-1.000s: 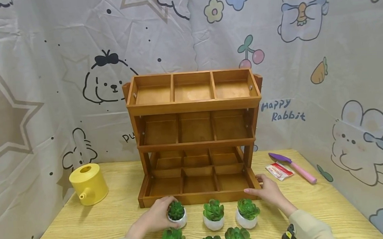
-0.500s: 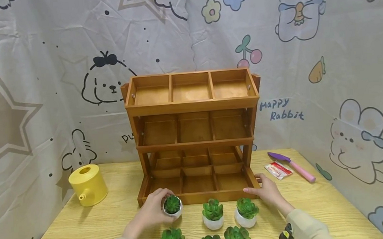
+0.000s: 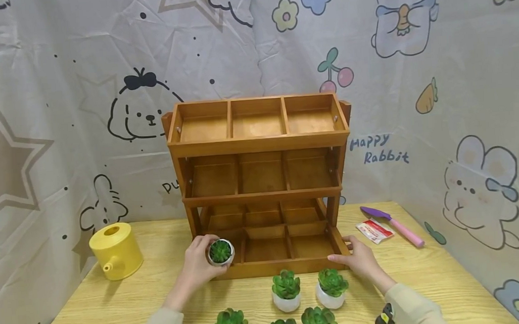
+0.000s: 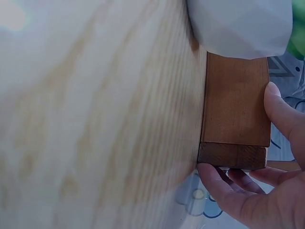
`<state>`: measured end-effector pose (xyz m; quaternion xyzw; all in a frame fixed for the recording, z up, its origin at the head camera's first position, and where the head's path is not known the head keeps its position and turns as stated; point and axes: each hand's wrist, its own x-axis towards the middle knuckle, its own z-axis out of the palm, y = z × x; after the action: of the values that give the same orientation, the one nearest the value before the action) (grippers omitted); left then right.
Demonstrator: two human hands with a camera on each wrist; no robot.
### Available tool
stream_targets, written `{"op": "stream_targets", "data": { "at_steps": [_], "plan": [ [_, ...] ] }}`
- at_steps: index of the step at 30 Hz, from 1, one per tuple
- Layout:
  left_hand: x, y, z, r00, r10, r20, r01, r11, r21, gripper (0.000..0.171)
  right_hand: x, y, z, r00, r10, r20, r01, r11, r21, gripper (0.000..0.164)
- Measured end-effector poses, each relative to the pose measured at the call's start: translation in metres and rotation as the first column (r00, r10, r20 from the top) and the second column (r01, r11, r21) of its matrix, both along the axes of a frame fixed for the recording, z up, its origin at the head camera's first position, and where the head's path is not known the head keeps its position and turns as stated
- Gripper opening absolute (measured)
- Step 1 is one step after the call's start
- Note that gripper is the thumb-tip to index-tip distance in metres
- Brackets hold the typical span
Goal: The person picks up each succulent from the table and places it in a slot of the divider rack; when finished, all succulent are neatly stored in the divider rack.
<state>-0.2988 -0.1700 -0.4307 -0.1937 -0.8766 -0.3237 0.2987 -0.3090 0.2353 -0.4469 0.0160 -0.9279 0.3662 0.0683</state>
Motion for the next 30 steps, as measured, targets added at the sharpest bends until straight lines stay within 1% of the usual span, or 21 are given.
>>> {"op": "stream_targets", "data": {
  "at_steps": [4,8,14,18,24,30],
  "plan": [
    [-0.008,0.003,-0.003,0.999,0.038,0.022,-0.039,0.998,0.048,0.061,-0.001,0.001,-0.002,1.000,-0.005,0.002,0.005,1.000,-0.006,0.078],
    [-0.013,0.004,-0.005,0.996,0.065,0.067,-0.070,0.995,0.071,0.061,-0.001,0.001,-0.004,1.000,-0.007,0.004,0.007,1.000,-0.013,0.077],
    [-0.018,0.005,-0.009,0.981,0.102,0.165,-0.113,0.992,0.057,0.058,-0.001,0.000,-0.005,1.000,-0.012,0.008,0.013,0.999,-0.036,0.077],
    [-0.020,0.004,-0.011,0.969,0.120,0.214,-0.131,0.990,0.041,0.056,0.000,0.000,-0.004,1.000,-0.014,0.009,0.014,0.999,-0.047,0.077],
    [-0.022,0.002,-0.016,0.954,0.139,0.266,-0.153,0.988,0.035,0.055,0.000,-0.001,-0.004,1.000,-0.018,0.013,0.019,0.999,-0.051,0.078],
    [-0.025,0.001,-0.019,0.945,0.141,0.297,-0.160,0.986,0.043,0.057,-0.001,0.000,-0.005,1.000,-0.022,0.012,0.023,0.998,-0.052,0.078]
  ]
}}
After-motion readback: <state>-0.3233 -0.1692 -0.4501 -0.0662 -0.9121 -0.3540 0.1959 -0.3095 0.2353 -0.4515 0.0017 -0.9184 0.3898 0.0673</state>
